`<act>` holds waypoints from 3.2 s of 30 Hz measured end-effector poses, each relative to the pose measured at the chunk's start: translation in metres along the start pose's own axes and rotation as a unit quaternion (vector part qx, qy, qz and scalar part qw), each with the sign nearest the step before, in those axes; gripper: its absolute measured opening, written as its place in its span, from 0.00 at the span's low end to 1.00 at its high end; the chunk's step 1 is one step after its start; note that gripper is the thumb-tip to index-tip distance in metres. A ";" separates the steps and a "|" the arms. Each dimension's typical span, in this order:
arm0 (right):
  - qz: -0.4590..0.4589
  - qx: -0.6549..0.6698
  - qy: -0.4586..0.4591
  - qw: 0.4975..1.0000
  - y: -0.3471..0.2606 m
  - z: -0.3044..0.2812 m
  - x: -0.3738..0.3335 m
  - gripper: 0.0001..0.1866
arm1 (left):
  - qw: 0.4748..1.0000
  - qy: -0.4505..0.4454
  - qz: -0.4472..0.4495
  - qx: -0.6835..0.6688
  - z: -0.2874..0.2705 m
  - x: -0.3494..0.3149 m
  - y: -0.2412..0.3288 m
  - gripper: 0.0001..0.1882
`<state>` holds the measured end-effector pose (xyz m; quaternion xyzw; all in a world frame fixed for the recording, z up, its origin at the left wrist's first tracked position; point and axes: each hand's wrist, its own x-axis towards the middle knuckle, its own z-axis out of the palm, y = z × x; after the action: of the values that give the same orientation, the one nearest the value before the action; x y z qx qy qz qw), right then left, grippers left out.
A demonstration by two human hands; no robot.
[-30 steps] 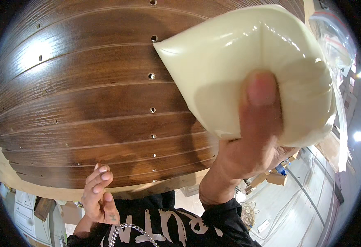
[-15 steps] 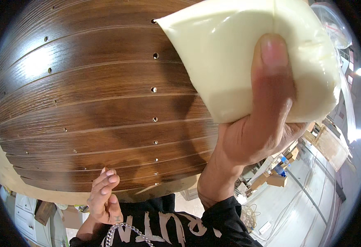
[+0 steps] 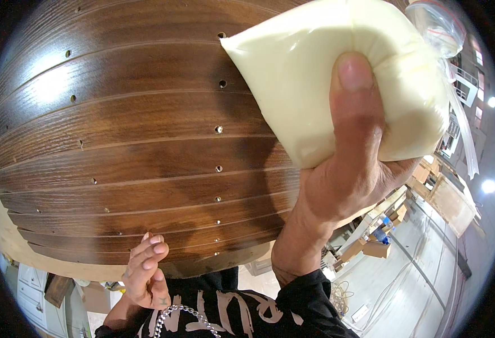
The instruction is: Applying a white adhesive from a bag to pre-drilled holes in a wooden panel.
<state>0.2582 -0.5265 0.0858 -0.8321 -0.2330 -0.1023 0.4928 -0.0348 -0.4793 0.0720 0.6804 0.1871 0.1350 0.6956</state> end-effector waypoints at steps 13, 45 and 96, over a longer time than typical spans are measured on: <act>0.066 0.124 0.066 0.988 -0.006 0.017 0.033 0.24 | 0.999 -0.030 -0.018 0.015 -0.006 0.003 0.004 0.22; 0.279 0.416 0.136 0.854 -0.001 -0.104 0.011 0.30 | 0.998 -0.054 0.013 0.017 -0.003 0.008 0.004 0.23; 0.145 0.300 -0.144 0.932 0.095 -0.291 -0.162 0.36 | 0.765 0.150 0.207 0.591 0.034 -0.005 -0.024 0.28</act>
<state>0.1810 -0.8641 0.0915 -0.6763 -0.1979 0.1659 0.6899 -0.0259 -0.5128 0.0487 0.9502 0.1866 0.2383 0.0740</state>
